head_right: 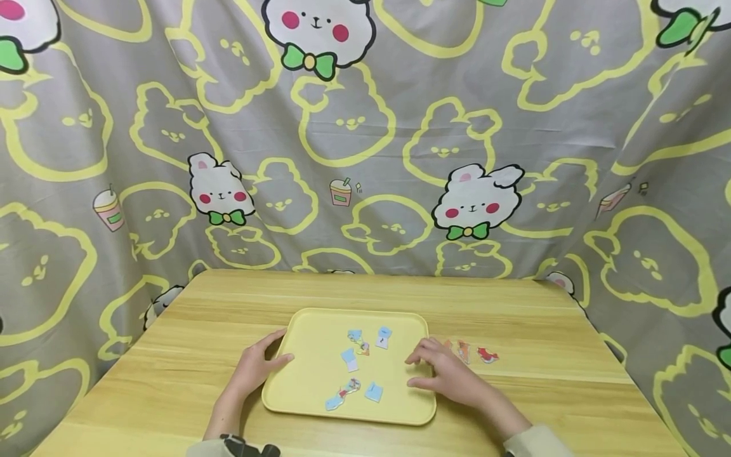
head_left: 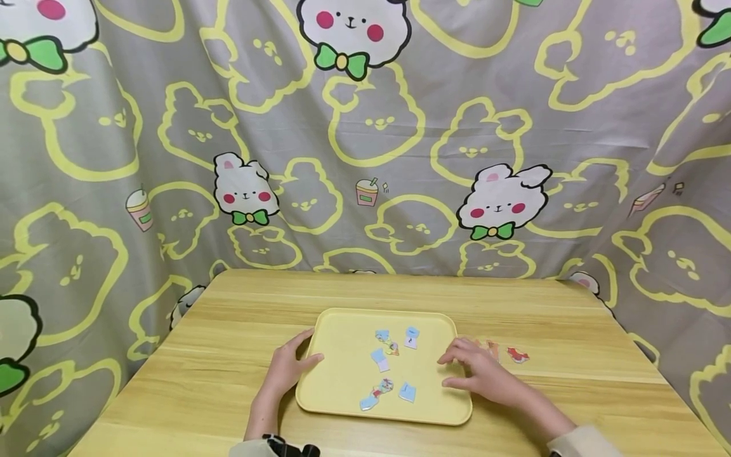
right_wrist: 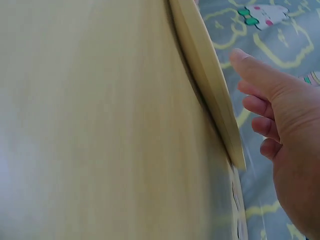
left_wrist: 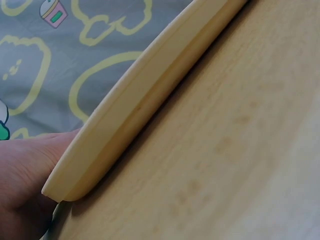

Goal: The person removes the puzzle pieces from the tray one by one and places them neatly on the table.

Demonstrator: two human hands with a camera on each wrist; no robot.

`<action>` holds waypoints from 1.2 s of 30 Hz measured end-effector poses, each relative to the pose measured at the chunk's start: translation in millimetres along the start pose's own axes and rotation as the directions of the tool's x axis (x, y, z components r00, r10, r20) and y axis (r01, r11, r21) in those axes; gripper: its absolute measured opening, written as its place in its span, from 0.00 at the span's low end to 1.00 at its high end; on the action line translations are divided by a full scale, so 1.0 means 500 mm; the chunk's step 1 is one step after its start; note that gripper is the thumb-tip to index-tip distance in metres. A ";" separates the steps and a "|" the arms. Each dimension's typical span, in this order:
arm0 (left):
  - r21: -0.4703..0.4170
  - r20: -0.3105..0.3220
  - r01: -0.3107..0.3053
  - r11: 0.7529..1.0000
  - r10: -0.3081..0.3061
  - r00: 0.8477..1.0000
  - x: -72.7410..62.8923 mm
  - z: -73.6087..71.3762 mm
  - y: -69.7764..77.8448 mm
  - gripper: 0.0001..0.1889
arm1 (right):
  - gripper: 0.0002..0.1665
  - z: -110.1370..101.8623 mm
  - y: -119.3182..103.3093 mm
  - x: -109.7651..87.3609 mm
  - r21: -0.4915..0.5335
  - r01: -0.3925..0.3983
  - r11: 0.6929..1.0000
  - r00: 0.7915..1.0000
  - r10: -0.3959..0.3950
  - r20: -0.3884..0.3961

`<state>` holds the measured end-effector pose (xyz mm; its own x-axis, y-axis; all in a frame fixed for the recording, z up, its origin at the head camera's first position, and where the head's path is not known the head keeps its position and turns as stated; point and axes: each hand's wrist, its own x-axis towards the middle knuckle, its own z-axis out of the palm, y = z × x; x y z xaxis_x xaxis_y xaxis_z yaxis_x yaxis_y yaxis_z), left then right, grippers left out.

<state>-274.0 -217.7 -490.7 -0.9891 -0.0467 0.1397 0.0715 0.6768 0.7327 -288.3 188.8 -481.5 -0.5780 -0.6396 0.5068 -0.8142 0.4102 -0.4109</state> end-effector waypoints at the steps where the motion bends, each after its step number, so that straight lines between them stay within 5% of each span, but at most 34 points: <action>1: 0.003 -0.001 -0.002 1.000 0.002 1.000 0.000 0.000 0.000 0.33 | 0.15 0.004 -0.003 0.003 0.007 0.009 1.000 1.000 -0.009 0.011; 13: -0.009 0.001 0.005 1.000 -0.005 1.000 -0.002 0.004 -0.003 0.33 | 0.19 0.044 -0.035 0.041 0.023 0.011 1.000 0.983 -0.015 0.183; 26: -0.006 -0.002 0.006 1.000 -0.006 1.000 0.002 0.004 -0.004 0.33 | 0.21 0.067 -0.051 0.058 -0.076 0.131 0.988 0.970 -0.112 0.217; 36: -0.024 0.006 0.016 1.000 -0.016 1.000 0.005 0.000 -0.002 0.33 | 0.16 0.069 -0.051 0.063 -0.062 0.110 0.992 0.965 -0.091 0.246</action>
<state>-276.6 -218.4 -490.9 -0.9909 -0.0528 0.1239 0.0588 0.6579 0.7508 -283.7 135.9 -481.0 -0.4700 -0.8143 0.3405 -0.8745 0.3771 -0.3052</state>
